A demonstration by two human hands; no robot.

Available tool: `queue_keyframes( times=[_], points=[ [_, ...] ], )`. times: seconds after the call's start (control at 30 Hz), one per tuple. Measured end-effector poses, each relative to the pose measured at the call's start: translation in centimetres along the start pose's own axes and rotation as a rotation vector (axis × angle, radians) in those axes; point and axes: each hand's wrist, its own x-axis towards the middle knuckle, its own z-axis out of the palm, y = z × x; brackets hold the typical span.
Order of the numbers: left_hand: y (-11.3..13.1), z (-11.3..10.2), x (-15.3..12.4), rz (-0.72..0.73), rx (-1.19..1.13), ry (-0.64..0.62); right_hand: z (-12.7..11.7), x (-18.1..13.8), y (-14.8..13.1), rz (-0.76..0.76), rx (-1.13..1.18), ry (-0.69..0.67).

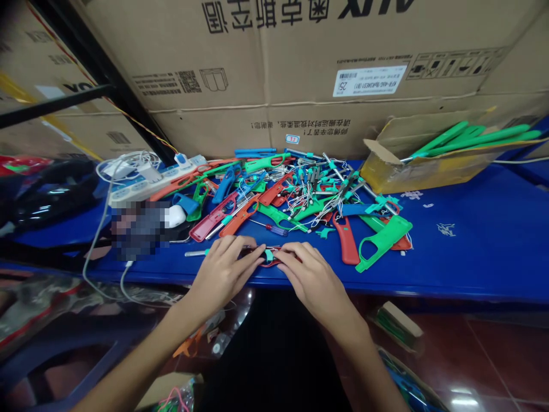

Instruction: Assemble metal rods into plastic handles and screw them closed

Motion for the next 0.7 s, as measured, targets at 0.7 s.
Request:
queue_keyframes(
  times=[0.7],
  points=[
    [-3.8,-1.5,-2.0,-0.259,-0.341,-0.023,-0.1,0.1,-0.6,-0.006,-0.105,-0.037]
  ],
)
